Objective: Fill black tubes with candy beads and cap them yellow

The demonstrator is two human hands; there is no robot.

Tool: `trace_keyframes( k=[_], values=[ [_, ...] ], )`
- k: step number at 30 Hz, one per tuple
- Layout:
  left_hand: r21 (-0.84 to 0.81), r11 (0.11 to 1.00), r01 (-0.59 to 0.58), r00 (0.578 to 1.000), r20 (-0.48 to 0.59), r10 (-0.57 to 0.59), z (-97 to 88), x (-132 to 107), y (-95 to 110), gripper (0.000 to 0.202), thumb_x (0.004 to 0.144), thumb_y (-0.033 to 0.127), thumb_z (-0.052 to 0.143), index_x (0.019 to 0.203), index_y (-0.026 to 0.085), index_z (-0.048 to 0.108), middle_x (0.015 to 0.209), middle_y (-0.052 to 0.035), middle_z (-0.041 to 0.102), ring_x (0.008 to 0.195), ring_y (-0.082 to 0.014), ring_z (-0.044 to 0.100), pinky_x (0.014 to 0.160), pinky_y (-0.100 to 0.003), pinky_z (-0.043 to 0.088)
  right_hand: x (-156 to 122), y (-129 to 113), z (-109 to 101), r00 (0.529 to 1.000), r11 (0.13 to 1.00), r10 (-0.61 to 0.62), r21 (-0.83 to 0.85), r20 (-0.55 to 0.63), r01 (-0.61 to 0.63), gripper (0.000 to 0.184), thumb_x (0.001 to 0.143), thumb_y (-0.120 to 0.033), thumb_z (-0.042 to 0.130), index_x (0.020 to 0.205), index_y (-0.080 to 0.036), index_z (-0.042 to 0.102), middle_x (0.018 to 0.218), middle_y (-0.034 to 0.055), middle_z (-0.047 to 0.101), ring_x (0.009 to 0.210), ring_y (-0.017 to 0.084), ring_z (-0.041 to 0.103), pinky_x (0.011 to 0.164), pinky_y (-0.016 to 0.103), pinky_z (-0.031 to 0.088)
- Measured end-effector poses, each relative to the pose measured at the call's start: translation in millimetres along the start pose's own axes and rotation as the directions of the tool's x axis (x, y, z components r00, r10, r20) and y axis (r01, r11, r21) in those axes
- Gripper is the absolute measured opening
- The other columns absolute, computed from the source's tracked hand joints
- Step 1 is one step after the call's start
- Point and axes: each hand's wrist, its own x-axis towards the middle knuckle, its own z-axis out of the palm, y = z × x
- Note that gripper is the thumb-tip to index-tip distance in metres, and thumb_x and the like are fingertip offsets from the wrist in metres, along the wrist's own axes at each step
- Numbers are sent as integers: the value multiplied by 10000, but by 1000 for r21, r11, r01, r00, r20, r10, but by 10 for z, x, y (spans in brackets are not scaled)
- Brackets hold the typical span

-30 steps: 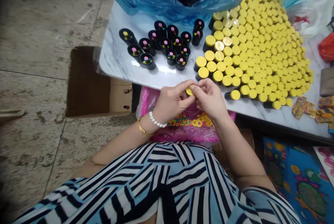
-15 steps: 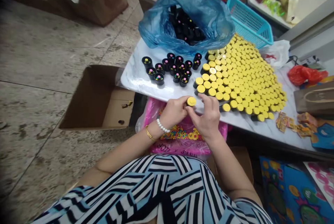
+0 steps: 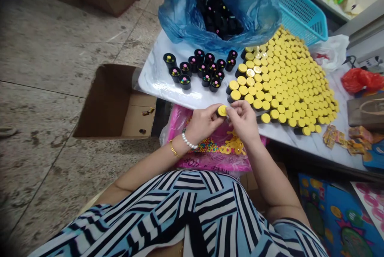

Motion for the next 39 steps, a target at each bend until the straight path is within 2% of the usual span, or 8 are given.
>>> trace_keyframes(
  k=[2,5,11,17,23,29,34,39],
  values=[
    [-12,1000,-2,1000,11,2,-5,5,-2,239,894,176,663,1125,161,720,604,58,578,555,-86,509,610,-193,365,66,-21,15,985,983,155,87,77,-161,334,772,-402,801,902,-234,544,537,-105,522,395,82,469,384,190,310],
    [-20,1000,5,999,33,-4,-15,28,-9,187,883,155,655,1057,163,724,588,57,571,540,-88,492,586,-199,346,123,-36,43,964,965,205,132,169,-228,362,753,-397,815,835,-242,498,496,-119,482,366,77,439,361,190,319],
    [48,999,17,1000,16,-18,34,29,-29,219,904,182,646,1111,152,711,663,15,647,582,-116,569,605,-225,393,91,68,56,981,989,90,97,171,-108,330,848,-415,752,866,-268,458,468,-128,491,336,96,438,349,213,391],
    [6,1000,-11,1000,25,11,1,-44,-49,610,885,159,656,1472,65,517,718,1,690,624,-132,634,661,-236,481,-83,169,104,987,984,-160,-81,-24,158,440,783,-429,826,960,-272,456,620,-117,534,465,91,494,453,216,409],
    [117,992,-55,981,-177,75,-320,-256,-57,452,930,216,637,1367,123,568,711,24,679,613,-103,629,637,-207,474,12,190,154,841,659,-541,-629,-16,412,242,842,-328,738,864,-241,512,599,-99,472,514,97,454,590,270,390],
    [278,960,-27,830,-529,177,-705,-198,-209,359,908,311,713,1225,186,603,651,78,598,548,-81,570,599,-195,454,76,308,152,772,513,-635,-738,16,437,221,898,-384,672,1016,-213,594,629,-76,505,529,109,491,553,265,383],
    [470,880,-63,815,-484,318,-791,18,-399,403,967,331,652,1345,197,612,719,26,673,628,-115,628,657,-235,472,133,219,185,753,298,-645,-863,133,408,592,971,-503,609,1470,-200,511,795,12,686,588,139,568,538,292,378],
    [574,816,-66,818,-438,374,-767,145,-447,293,997,312,614,1258,191,672,848,-20,744,700,-139,666,679,-274,477,190,141,216,771,116,-594,-924,230,364,529,997,-548,544,1385,-190,581,943,91,738,692,176,628,526,311,315]
  ],
)
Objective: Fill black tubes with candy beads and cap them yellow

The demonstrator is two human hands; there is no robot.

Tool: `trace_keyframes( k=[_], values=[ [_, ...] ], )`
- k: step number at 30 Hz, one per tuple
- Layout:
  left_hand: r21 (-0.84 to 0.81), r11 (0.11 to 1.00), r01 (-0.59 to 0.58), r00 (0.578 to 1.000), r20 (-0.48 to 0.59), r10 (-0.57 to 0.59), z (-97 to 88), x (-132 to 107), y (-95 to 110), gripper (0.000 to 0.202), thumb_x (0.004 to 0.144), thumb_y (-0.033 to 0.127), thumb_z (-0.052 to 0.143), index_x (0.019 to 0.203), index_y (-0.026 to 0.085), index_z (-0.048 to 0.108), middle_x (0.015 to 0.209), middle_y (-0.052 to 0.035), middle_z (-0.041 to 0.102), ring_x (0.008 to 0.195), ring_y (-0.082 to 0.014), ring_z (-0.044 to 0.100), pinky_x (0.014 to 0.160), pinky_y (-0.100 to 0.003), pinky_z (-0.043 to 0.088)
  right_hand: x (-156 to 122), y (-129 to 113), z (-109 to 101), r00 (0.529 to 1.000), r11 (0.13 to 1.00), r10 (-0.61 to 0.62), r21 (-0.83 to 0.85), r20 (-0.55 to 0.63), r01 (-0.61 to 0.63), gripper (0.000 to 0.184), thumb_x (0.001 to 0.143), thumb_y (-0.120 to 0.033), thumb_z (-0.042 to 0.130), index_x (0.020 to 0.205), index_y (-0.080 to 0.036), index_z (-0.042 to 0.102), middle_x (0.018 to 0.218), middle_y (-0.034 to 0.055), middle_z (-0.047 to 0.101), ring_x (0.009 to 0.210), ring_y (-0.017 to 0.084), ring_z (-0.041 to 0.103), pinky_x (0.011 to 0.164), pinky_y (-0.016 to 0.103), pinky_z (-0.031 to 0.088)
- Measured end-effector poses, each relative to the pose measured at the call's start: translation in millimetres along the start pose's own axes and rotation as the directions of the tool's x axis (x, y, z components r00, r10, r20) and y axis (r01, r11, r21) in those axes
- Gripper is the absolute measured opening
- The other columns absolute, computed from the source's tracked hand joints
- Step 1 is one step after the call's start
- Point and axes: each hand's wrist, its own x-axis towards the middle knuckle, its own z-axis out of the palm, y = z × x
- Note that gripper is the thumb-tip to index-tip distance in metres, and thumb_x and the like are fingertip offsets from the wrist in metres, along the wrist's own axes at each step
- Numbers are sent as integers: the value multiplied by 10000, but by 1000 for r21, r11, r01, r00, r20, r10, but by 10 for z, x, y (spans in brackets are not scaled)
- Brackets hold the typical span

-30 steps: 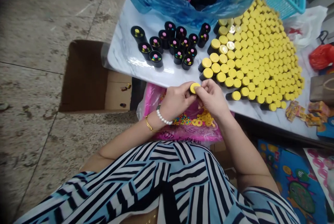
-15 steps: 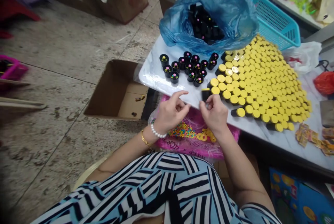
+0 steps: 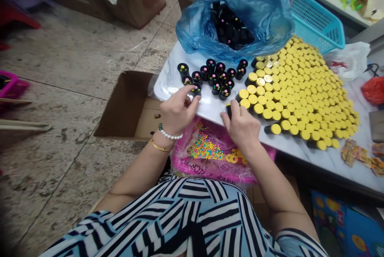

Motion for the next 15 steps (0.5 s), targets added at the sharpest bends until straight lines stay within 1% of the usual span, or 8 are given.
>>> trace_keyframes(
  k=[1,3,6,8,10,12,14,15],
  values=[
    [5,1000,-1,1000,-5,1,7,11,4,275,996,304,616,1238,192,679,833,-16,737,704,-142,666,678,-276,478,-25,2,12,1000,1000,-1,4,-23,1,497,996,-536,545,1335,-175,591,919,87,733,693,176,632,526,308,319],
    [13,1000,8,1000,-12,-8,13,33,13,251,990,302,624,1206,191,689,799,-10,717,710,-148,662,682,-277,484,-111,30,52,994,1000,1,29,-113,2,446,978,-519,572,1241,-158,581,841,62,710,657,165,625,523,297,336],
    [41,999,23,1000,-21,-23,18,60,27,247,977,336,652,1166,188,707,817,-22,702,733,-154,653,697,-275,492,-253,124,128,959,998,3,56,-283,13,416,936,-512,645,1135,-160,549,738,18,651,589,147,592,517,285,362],
    [66,997,40,999,-35,-38,26,70,38,263,962,380,678,1148,198,721,871,-37,712,766,-160,657,695,-273,492,-308,190,164,940,999,5,44,-342,11,399,921,-514,682,1075,-176,536,748,17,639,610,152,595,543,285,399],
    [94,994,61,997,-53,-56,36,74,53,281,951,418,694,1137,209,729,945,-55,727,818,-171,671,687,-272,489,-315,230,175,937,1000,19,26,-350,-10,375,916,-516,700,1012,-197,528,783,33,643,678,173,610,608,298,451],
    [126,989,76,996,-62,-68,49,74,68,296,948,433,698,1143,212,724,999,-65,736,867,-186,688,683,-277,488,-281,242,158,936,1000,30,12,-352,-28,363,908,-522,712,958,-212,530,844,68,657,780,210,628,712,338,503],
    [152,985,84,995,-67,-74,63,71,79,333,944,442,704,1175,201,703,1023,-69,744,889,-199,702,688,-288,491,-217,237,120,921,1000,22,-5,-388,-25,373,892,-541,720,947,-209,559,961,125,677,944,270,647,854,415,526],
    [159,983,88,995,-69,-78,71,68,82,364,940,448,709,1200,194,686,1028,-70,747,894,-205,708,693,-294,495,-175,235,95,914,1000,6,-17,-405,-13,391,886,-558,717,976,-200,588,1053,156,681,1058,309,640,937,464,515]
  ],
)
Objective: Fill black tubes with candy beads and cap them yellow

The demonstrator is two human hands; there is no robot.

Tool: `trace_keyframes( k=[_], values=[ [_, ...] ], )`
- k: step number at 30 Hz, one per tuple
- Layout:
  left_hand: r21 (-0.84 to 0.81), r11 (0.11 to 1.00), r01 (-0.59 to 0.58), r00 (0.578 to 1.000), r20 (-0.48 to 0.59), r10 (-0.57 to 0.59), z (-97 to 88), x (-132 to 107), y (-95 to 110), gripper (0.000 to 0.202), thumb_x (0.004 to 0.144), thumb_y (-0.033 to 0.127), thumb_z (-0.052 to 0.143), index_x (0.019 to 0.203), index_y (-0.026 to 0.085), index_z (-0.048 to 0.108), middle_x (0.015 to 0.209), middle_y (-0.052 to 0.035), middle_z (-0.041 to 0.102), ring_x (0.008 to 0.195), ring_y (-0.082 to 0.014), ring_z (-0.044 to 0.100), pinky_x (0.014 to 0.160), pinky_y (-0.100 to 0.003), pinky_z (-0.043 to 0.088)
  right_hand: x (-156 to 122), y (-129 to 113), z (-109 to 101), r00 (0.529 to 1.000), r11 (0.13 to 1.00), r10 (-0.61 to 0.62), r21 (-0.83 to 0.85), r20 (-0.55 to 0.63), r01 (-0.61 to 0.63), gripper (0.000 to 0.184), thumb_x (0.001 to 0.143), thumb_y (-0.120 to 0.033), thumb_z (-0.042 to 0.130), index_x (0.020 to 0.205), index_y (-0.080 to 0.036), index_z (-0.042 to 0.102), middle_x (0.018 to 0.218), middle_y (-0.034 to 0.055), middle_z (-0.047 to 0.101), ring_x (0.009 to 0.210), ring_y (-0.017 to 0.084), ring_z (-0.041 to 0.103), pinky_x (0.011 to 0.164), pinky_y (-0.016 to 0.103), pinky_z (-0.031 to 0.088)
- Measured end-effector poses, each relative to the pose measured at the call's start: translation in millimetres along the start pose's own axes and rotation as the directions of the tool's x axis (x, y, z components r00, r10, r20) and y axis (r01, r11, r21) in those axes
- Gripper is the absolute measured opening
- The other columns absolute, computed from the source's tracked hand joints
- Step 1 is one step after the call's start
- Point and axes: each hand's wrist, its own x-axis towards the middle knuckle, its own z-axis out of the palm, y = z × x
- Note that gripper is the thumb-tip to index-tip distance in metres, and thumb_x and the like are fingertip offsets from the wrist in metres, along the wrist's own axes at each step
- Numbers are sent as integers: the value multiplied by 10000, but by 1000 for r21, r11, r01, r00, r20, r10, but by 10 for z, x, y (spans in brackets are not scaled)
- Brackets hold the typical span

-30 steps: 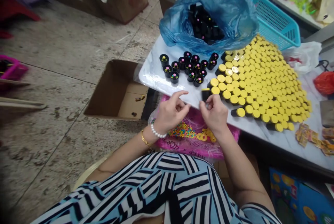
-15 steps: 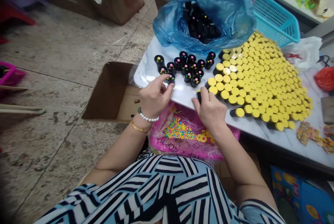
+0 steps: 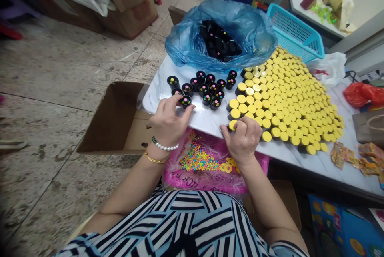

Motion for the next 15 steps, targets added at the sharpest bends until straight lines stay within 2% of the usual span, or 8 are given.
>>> trace_keyframes(
  k=[2,4,6,8,11,15],
  values=[
    [2,1000,12,1000,-13,-12,16,-8,2,430,932,467,719,1246,183,650,1040,-75,754,903,-217,717,710,-305,504,108,6,-9,999,998,-52,-19,7,52,485,883,-599,687,1132,-185,642,1274,190,646,1293,379,555,1101,564,427],
    [-5,1000,26,999,-26,-27,33,-18,0,488,922,489,728,1281,176,621,1055,-83,757,917,-227,724,728,-312,512,213,26,-1,988,992,-114,-34,108,118,599,895,-619,649,1347,-227,622,1474,163,562,1457,415,417,1204,638,291],
    [-13,999,41,999,-33,-41,47,-30,-5,524,916,506,734,1300,172,608,1049,-86,759,918,-229,728,740,-315,517,293,53,33,961,985,-159,-27,228,169,611,921,-593,620,1456,-300,577,1568,114,505,1514,401,357,1242,649,218],
    [-18,999,50,998,-34,-50,56,-44,-10,541,916,516,733,1310,169,604,1030,-85,759,912,-226,728,747,-314,520,331,71,90,938,983,-170,-11,302,182,532,953,-533,599,1441,-321,604,1601,94,485,1523,362,369,1258,610,226],
    [-12,999,52,998,-23,-53,54,-63,-13,502,929,508,719,1302,188,616,1030,-80,758,920,-223,724,762,-319,523,326,68,183,935,989,-131,-19,331,146,444,982,-454,569,1387,-294,656,1631,89,459,1530,330,376,1262,577,243],
    [-19,998,63,998,8,-63,37,-72,-7,459,947,470,699,1316,208,621,1075,-86,750,952,-228,712,776,-329,525,301,29,259,938,995,-71,-37,340,89,496,978,-393,554,1458,-271,596,1655,90,428,1542,335,352,1256,604,227]
  ],
)
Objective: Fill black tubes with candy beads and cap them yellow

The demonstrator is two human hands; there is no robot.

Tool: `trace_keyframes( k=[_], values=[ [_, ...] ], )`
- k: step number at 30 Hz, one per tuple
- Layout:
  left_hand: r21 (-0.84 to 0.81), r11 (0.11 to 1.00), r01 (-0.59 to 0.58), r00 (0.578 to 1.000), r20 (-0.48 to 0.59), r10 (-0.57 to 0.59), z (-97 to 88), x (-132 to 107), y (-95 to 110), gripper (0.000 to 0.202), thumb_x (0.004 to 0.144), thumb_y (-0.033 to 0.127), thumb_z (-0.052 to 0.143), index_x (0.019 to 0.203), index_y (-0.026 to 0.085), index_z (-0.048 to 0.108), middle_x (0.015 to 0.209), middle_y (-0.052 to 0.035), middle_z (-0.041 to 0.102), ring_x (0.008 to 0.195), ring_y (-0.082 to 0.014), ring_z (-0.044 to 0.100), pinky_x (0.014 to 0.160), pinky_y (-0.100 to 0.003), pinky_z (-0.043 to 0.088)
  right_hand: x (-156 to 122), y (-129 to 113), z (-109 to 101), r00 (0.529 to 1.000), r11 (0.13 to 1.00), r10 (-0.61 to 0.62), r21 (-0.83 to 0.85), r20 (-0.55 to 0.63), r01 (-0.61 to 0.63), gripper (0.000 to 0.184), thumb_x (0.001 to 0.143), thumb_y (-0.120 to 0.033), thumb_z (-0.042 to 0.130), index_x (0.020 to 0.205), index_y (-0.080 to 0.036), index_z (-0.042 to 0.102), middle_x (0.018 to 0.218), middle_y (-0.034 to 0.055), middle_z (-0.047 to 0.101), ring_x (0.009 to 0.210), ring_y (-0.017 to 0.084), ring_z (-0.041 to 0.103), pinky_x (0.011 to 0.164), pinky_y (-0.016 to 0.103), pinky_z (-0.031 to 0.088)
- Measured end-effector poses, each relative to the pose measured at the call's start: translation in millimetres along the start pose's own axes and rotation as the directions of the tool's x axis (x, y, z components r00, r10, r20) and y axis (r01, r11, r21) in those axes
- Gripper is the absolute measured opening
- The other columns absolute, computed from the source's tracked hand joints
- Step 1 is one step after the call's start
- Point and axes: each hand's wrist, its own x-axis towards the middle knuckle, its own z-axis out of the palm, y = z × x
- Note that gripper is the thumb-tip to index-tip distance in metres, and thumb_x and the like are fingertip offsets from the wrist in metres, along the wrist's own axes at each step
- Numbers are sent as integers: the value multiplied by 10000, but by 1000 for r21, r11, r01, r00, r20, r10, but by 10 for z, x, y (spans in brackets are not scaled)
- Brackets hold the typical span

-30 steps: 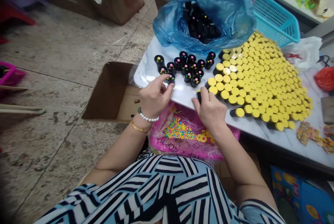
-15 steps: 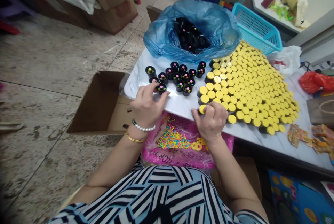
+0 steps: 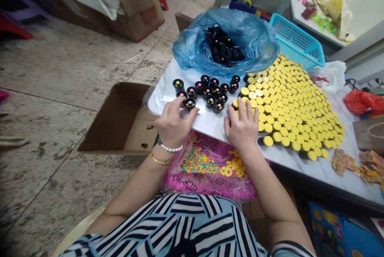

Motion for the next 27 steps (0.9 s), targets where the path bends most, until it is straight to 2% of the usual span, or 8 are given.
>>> trace_keyframes(
  k=[4,9,14,18,23,27],
  values=[
    [-21,1000,14,1000,14,-13,-9,3,12,444,949,467,691,1305,208,627,1073,-87,750,961,-228,708,760,-324,521,38,-40,26,999,998,54,-12,3,-54,496,985,-392,539,1460,-258,594,1627,99,467,1516,342,386,1246,599,244],
    [-31,999,18,1000,-15,-19,18,-18,14,429,947,466,695,1275,197,633,1053,-91,762,920,-221,717,744,-328,511,111,-23,-80,996,999,36,0,77,-37,561,1002,-509,517,1492,-237,551,1651,128,419,1530,372,343,1245,636,210],
    [-66,997,43,999,-10,-44,38,-48,12,403,930,474,719,1219,203,646,1041,-95,765,899,-220,715,726,-336,499,111,73,-318,973,995,-88,62,215,77,830,925,-665,583,1612,-263,351,1717,146,277,1560,407,271,1246,665,177],
    [-63,997,40,999,-8,-40,46,-48,13,390,921,505,723,1158,203,658,1005,-84,767,885,-214,719,719,-325,491,76,89,-404,980,993,-100,79,169,88,902,953,-685,505,1658,-197,224,1722,172,255,1587,394,220,1267,666,99],
    [-31,999,-4,1000,-15,3,82,-35,4,483,931,538,693,1277,204,644,850,-49,764,757,-198,707,657,-309,458,60,64,-279,984,998,-65,39,165,59,857,1002,-614,427,1654,-104,205,1695,195,318,1584,395,233,1275,666,55],
    [-34,999,-7,1000,30,8,101,-47,-9,462,954,490,664,1312,199,655,937,-83,786,755,-203,707,663,-329,461,81,85,-131,990,999,-8,44,142,2,778,1025,-521,424,1647,-96,231,1679,190,357,1567,375,286,1281,661,41]
  ],
)
